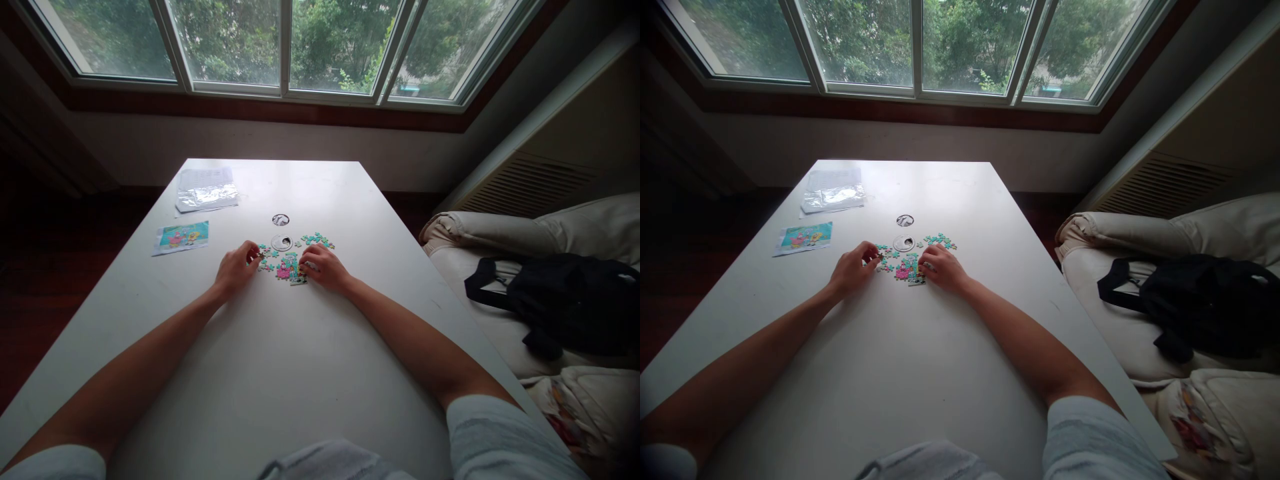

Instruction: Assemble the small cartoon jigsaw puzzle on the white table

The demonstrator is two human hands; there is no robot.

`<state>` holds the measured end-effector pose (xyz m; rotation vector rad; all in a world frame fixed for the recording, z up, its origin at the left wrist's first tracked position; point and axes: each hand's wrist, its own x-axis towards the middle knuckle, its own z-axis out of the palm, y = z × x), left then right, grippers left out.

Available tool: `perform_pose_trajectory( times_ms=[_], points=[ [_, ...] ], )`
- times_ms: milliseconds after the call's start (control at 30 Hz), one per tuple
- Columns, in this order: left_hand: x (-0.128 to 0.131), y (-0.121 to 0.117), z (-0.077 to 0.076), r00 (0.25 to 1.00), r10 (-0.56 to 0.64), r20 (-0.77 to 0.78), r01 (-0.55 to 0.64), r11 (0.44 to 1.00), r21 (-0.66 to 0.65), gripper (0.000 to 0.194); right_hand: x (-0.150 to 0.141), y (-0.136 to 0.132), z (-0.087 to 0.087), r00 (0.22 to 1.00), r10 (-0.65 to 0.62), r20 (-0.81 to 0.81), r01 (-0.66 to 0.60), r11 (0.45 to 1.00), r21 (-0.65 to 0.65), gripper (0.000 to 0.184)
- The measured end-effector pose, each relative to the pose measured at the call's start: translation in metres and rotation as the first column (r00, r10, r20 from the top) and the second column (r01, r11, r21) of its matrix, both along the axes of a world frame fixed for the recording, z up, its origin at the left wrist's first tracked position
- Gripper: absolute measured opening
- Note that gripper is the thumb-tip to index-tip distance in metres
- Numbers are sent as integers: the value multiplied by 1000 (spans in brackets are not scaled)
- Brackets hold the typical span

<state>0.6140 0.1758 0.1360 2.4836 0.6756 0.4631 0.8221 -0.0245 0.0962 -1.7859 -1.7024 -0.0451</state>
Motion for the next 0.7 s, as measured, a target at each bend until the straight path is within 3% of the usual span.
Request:
perform_pose_trajectory(
  times_ms=[167, 467, 700],
  points=[
    [7, -7, -5, 996, -59, 67, 61, 998, -22, 16, -3, 1, 0, 1000, 13, 0, -13, 1000, -10, 9],
    [12, -22, -1, 980, -188, 65, 198, 947, -252, 21, -7, 1, 4, 999, 27, 39, -27, 1000, -9, 8],
    [11, -44, 0, 974, -225, -21, 219, 961, -168, 18, -7, 1, 3, 997, 26, 70, -22, 999, -49, 11]
  ],
)
